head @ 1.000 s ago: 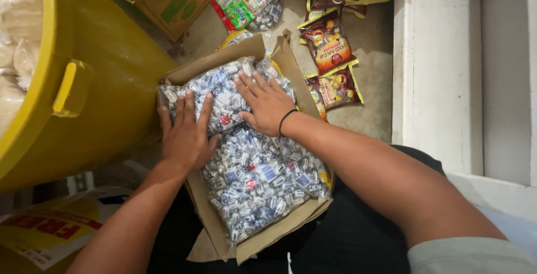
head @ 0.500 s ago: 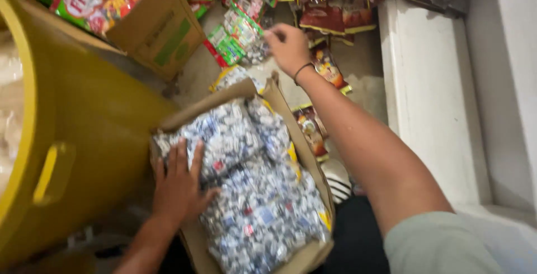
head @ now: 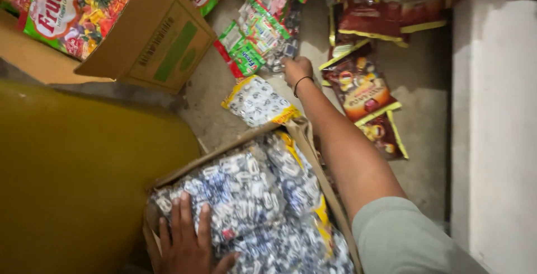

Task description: The person sorts various bags of snacks and candies and packs them into a cardboard box on the floor.

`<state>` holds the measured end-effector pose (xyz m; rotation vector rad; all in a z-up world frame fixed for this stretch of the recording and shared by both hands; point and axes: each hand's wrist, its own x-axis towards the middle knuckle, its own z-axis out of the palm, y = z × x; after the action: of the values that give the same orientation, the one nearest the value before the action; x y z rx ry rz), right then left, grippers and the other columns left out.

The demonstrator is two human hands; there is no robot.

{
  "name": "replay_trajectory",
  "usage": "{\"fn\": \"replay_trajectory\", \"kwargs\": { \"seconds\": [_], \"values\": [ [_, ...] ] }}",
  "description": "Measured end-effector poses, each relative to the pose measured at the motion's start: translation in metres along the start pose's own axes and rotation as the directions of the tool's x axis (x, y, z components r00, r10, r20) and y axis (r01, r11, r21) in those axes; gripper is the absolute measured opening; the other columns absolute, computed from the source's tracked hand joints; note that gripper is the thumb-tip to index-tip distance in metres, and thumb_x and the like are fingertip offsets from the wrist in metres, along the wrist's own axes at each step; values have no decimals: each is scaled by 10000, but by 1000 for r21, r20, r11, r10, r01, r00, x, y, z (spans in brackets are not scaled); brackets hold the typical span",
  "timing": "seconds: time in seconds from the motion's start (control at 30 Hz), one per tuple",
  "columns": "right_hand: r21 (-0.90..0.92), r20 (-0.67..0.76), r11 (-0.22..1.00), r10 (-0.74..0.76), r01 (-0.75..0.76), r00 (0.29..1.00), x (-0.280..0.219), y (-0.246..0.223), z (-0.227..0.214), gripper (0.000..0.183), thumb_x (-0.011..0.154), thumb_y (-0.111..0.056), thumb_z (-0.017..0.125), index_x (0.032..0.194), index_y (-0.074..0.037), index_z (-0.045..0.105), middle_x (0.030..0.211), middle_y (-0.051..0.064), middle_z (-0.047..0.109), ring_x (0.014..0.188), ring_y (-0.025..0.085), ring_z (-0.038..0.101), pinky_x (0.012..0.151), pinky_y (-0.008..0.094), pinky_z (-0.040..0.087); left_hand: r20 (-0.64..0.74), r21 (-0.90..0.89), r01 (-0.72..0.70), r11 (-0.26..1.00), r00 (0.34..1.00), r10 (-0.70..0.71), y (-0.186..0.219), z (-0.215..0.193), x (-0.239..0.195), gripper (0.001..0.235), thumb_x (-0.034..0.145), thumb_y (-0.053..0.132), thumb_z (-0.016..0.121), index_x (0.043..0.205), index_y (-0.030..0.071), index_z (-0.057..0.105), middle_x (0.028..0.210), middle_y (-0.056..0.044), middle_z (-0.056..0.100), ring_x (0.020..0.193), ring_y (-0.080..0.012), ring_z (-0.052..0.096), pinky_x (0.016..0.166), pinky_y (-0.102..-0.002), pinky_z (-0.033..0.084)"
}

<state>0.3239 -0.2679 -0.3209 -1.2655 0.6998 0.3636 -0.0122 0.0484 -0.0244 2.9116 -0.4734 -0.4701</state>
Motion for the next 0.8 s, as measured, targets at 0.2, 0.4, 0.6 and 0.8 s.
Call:
{"fn": "replay_trajectory", "kwargs": {
  "seconds": [0.2, 0.4, 0.6, 0.8],
  "values": [
    [249, -213, 964, 149, -93, 966, 34, 19, 1, 205, 826, -201, 823, 833, -82, 655, 672, 30, 613, 487, 156, 530, 416, 351, 401, -35, -67, -48, 997, 998, 46, -7, 11, -3, 1230, 594, 700, 750, 1510, 14, 300, 1567, -408, 107, 1451, -602, 107, 1004, -863, 161],
    [-269, 5, 959, -90, 88, 996, 2, -22, -35, 227, 894, -268, 762, 1049, -102, 756, 810, -12, 687, 653, 105, 575, 581, 313, 481, 8, -77, -23, 997, 1000, 24, 6, -21, 6, 1192, 601, 639, 797, 1484, 41, 267, 1587, -384, 81, 1465, -595, 91, 1046, -821, 151],
    [-419, 95, 859, -282, 296, 955, -47, -87, -88, 203, 879, -144, 745, 1069, -73, 753, 914, -18, 750, 781, 98, 668, 694, 274, 544, 173, -55, 79, 995, 983, -68, 19, -52, 2, 1213, 663, 508, 843, 1607, 138, 177, 1662, -274, -9, 1529, -496, 11, 1144, -688, 105],
    [-75, 156, 964, -241, 255, 958, -241, -175, -101, 125, 924, -47, 634, 1038, -15, 675, 885, 71, 720, 736, 199, 708, 683, 360, 602, 277, 34, 112, 993, 954, -117, 32, -68, -3, 1191, 754, 492, 817, 1642, 181, 86, 1684, -241, -39, 1532, -427, 10, 1205, -627, 115]
  ]
}}
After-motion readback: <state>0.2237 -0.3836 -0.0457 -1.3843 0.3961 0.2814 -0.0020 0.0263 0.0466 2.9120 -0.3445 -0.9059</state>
